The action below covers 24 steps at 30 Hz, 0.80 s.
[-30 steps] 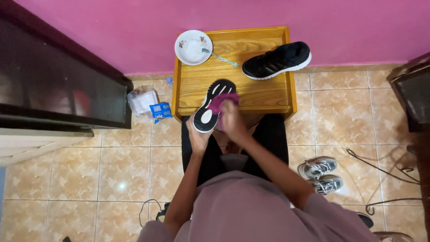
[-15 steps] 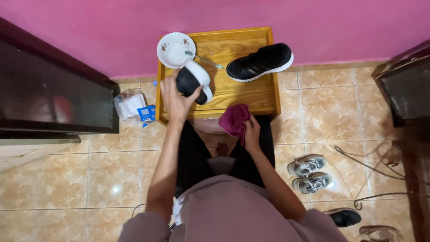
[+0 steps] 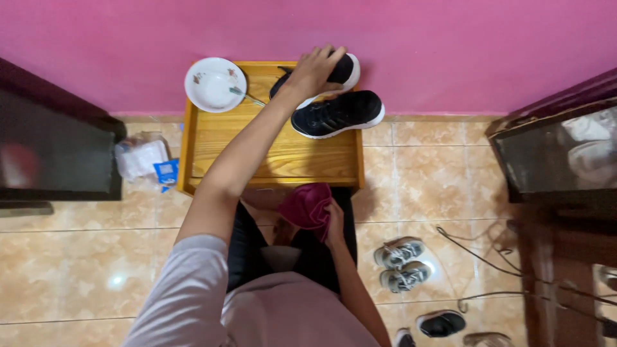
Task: Cleaning the white midsole of a sneaker using a cloth and cleaning solution
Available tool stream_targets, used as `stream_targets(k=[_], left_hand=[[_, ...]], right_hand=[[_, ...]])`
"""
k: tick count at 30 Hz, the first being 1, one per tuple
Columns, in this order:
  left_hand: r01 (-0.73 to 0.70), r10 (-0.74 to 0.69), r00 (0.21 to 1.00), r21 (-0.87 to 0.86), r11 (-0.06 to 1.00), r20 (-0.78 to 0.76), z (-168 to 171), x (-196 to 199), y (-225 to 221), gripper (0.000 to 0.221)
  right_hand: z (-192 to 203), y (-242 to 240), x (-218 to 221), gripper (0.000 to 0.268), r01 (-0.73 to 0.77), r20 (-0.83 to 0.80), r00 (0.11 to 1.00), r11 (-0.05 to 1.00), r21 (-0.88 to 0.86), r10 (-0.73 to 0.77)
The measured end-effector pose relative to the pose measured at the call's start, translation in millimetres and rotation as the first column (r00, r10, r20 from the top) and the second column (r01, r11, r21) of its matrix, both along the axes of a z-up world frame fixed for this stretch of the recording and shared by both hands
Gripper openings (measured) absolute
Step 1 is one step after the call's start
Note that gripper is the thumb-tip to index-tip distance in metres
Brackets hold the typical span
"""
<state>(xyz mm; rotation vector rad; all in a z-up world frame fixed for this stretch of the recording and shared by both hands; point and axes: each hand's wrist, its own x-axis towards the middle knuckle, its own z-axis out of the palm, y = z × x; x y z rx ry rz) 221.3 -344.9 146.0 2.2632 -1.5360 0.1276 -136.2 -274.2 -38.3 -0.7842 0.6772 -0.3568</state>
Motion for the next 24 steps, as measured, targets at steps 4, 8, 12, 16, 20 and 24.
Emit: stream_targets(k=[4,8,12,16,20,24], left_hand=[[0.024,-0.028,0.989,0.025,0.999,0.144,-47,15,-57,0.089],[0.046,-0.029,0.988,-0.110,0.993,0.150,-68,19,-86,0.084],[0.026,-0.026,0.999,-0.030,0.999,0.024,-102,26,-116,0.080],[0.035,-0.031,0.999,-0.123,0.992,0.039,-26,-22,-97,0.067],[-0.014,0.027,0.992,0.106,0.994,-0.120,-32,-83,-68,0.078],[-0.022,0.011,0.994,0.100,0.995,0.109,-84,-97,-47,0.093]], right_hand=[[9,-1,0,0.047,-0.010,-0.042,0.999,1.000,0.017,0.010],[4,-2,-2,0.046,-0.063,-0.041,0.997,0.997,-0.040,0.062],[16,-2,-2,0.045,-0.055,-0.015,0.998,0.998,0.013,0.055],[1,-5,-3,0.048,-0.052,-0.042,0.998,0.998,0.028,0.053],[-13,-15,2,0.050,-0.123,-0.143,0.982,0.992,0.001,0.122],[-18,-10,2,0.044,-0.209,-0.229,0.954,0.977,-0.044,0.194]])
